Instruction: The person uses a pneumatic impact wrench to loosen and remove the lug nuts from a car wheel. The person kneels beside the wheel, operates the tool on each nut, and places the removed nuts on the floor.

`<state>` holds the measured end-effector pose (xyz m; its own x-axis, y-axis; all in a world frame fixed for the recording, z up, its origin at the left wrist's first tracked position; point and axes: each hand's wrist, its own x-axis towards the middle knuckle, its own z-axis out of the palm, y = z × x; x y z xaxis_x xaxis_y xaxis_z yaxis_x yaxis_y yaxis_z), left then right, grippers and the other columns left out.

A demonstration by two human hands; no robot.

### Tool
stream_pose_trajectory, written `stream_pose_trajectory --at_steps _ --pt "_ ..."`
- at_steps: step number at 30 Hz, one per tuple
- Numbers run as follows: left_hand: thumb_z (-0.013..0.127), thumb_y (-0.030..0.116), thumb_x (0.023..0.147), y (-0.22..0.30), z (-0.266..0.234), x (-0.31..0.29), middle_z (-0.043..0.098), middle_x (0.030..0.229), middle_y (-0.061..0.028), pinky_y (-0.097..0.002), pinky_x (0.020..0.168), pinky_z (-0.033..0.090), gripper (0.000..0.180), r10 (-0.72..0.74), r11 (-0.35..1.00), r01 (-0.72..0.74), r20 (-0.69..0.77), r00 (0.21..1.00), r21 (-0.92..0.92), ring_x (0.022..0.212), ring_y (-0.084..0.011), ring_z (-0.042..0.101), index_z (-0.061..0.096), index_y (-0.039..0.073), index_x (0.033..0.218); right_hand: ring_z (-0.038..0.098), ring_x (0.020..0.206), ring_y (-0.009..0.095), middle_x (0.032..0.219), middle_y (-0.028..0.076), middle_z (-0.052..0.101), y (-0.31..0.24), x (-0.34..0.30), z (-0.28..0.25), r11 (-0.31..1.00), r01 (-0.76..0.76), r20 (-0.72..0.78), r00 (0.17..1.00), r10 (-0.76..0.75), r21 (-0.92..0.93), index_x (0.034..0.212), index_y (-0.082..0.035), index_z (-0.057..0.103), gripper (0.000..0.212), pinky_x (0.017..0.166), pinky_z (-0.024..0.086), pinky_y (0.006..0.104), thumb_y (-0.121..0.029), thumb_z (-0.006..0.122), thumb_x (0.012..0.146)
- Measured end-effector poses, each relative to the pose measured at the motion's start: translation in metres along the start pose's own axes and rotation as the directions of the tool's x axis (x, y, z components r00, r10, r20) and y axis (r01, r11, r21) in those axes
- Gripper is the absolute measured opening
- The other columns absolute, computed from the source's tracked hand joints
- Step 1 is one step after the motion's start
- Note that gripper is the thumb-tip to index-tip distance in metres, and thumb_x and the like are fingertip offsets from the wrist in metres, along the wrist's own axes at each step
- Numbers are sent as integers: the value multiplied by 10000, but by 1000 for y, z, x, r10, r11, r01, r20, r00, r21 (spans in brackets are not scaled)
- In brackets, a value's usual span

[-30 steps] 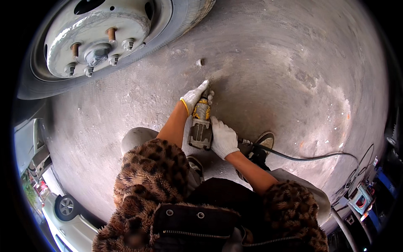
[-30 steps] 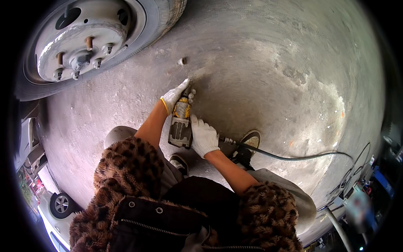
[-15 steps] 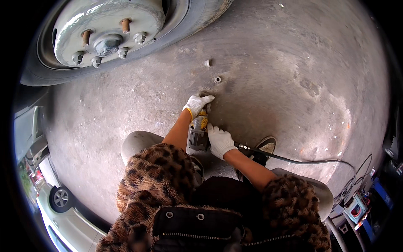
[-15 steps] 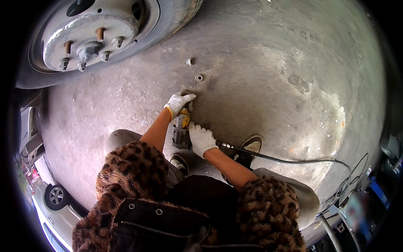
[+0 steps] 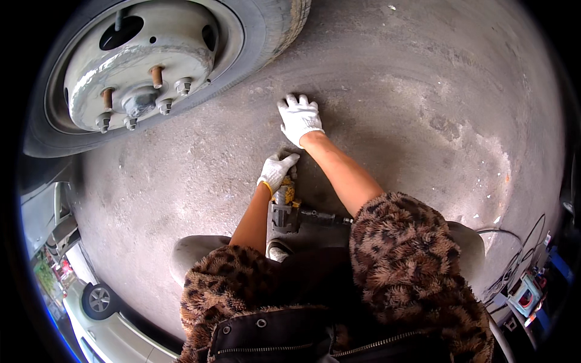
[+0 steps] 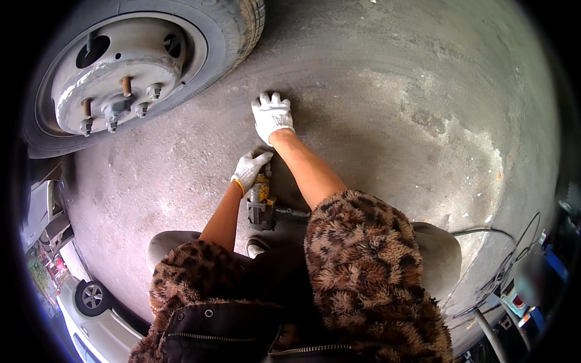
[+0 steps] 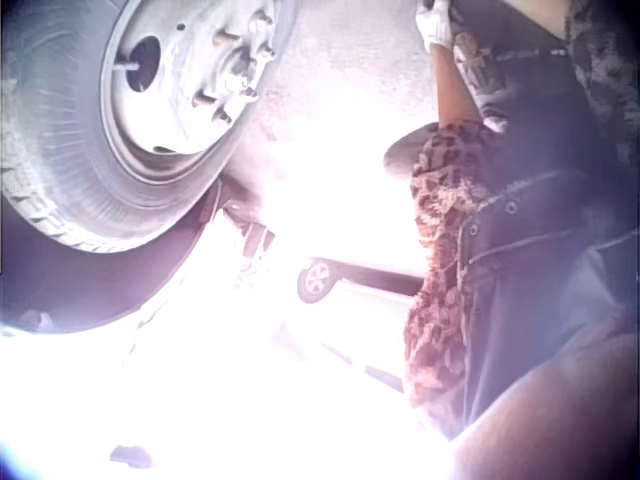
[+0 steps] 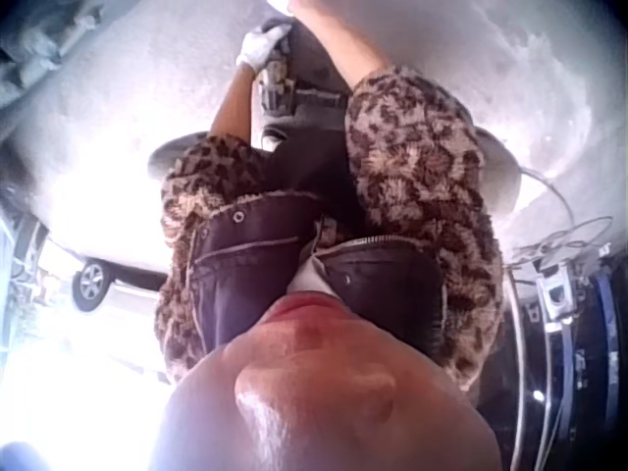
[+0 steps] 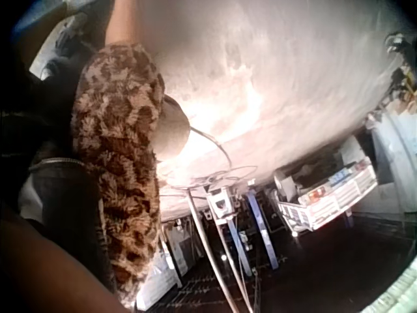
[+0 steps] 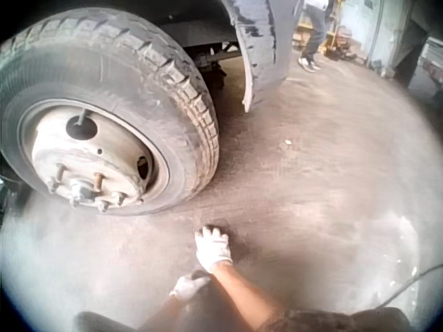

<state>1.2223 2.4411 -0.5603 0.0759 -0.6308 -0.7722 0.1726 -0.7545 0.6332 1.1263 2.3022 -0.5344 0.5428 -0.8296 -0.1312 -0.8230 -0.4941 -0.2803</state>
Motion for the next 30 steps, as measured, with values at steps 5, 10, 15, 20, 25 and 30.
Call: stream_pose_trajectory --at_steps 5,10,15,20,25,30 --pt "733 194 939 -5 1 -2 651 759 -59 -315 554 501 252 26 998 -29 -53 998 -64 607 -146 597 660 -11 1066 632 1051 269 1252 112 623 7 -44 38 992 89 -205 973 -105 -86 1244 -106 633 336 846 515 448 -189 593 921" --pt "726 223 955 -3 5 -1 639 717 -62 -322 561 505 256 -8 1000 9 -72 997 5 579 -164 610 652 -10 1033 655 772 259 998 114 582 49 -76 48 990 108 -253 959 -129 -95 1282 -158 580 358 604 567 411 -195 589 926" --pt "727 221 956 0 7 -6 639 702 -67 -319 556 498 255 -30 999 31 -116 993 8 568 -166 602 651 -10 1032 698 767 313 1010 162 612 69 -62 43 1000 3 -146 989 -2 5 1270 -127 584 326 633 595 464 -206 581 954" --pt "728 215 955 0 8 -3 647 706 -71 -320 559 497 253 -12 999 9 -81 997 -40 572 -165 605 650 -15 1027 714 850 410 1097 229 634 155 -49 11 880 -425 -250 847 469 210 1140 -112 596 228 730 593 518 -264 603 970" --pt "721 201 955 -2 3 -5 648 708 -69 -321 570 503 248 -9 999 4 -105 994 -50 579 -165 610 650 -24 1031 647 1057 420 1179 255 609 164 -62 -40 841 -520 -168 851 497 -146 1335 -68 591 525 894 541 496 -427 659 958" --pt "706 181 955 -16 -2 4 653 691 -72 -325 539 497 187 20 998 -25 -97 995 -52 548 -167 604 680 0 993 671 795 355 882 168 660 74 -144 -26 983 -174 12 985 175 -59 878 -65 645 366 726 560 488 -422 622 957"
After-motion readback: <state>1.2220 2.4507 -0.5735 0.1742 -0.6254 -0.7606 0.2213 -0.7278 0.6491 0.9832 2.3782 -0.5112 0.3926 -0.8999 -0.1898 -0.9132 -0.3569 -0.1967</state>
